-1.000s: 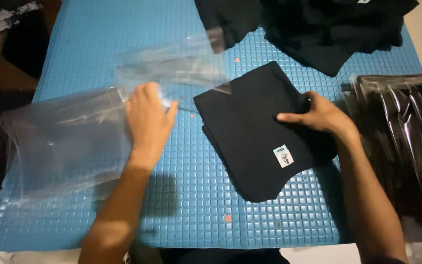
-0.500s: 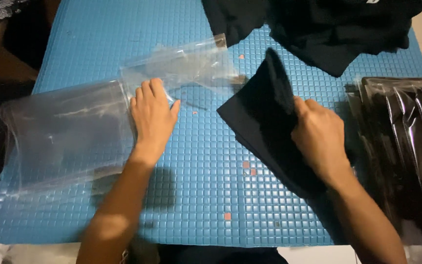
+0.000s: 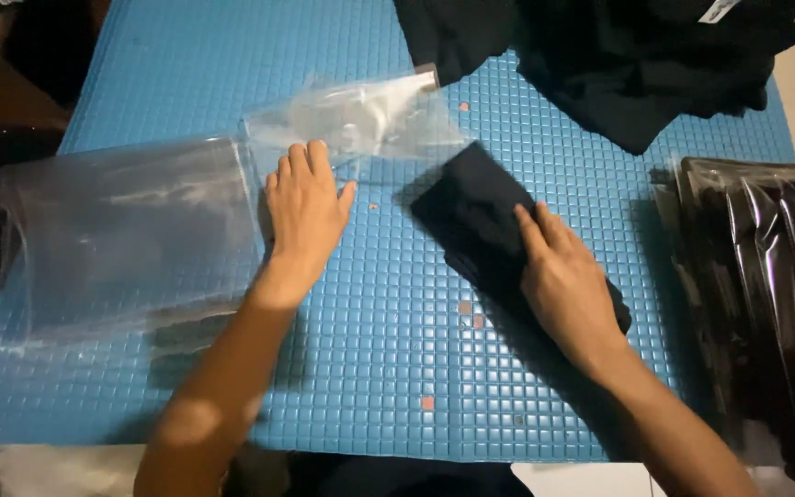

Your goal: The person folds black t-shirts on a blue textured mat and places each folded shirt into a clear plastic bag. The process is repeated for multiple shirts, with each bagged shirt set aside.

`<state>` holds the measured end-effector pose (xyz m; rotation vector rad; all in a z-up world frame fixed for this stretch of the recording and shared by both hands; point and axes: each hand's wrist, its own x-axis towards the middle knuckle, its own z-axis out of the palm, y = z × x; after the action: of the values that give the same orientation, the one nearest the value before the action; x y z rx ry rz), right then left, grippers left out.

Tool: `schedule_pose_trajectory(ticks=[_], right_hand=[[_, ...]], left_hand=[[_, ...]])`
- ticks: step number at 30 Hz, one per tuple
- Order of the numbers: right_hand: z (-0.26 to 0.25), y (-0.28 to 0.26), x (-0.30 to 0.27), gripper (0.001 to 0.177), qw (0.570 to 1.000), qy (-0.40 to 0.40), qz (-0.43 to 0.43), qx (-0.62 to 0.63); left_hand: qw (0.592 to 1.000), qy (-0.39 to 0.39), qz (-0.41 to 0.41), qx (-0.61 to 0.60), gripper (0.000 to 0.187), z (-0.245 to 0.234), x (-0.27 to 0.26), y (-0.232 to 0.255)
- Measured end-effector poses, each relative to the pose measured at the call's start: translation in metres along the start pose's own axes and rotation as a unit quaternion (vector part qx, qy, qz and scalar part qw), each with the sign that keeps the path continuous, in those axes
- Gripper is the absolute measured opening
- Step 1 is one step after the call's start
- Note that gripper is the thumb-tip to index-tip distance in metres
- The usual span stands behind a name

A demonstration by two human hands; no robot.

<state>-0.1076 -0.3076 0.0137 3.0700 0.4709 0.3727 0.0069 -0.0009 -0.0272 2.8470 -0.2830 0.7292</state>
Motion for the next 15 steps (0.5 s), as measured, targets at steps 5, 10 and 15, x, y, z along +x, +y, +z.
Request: schedule_pose_trajectory(ticks=[5, 10, 15], right_hand=[[0.002, -0.009, -0.002, 0.07, 0.999, -0.029, 0.009, -0.027], [-0.025, -0.044, -0.001, 0.079, 0.99, -0.128, 0.052, -0.013], [-0.032, -0.024, 0.017, 0.077, 0.977, -0.201, 0.03, -0.059]], left_hand=[[1.0, 0.015, 0.006, -0.005, 0.059, -0.001, 0.001, -0.003], [1.0, 0.017, 0.018, -0.014, 0.06, 0.002, 0.001, 0.001], [0.999, -0.002, 0.037, -0.039, 0.058, 0.006, -0.003, -0.003]])
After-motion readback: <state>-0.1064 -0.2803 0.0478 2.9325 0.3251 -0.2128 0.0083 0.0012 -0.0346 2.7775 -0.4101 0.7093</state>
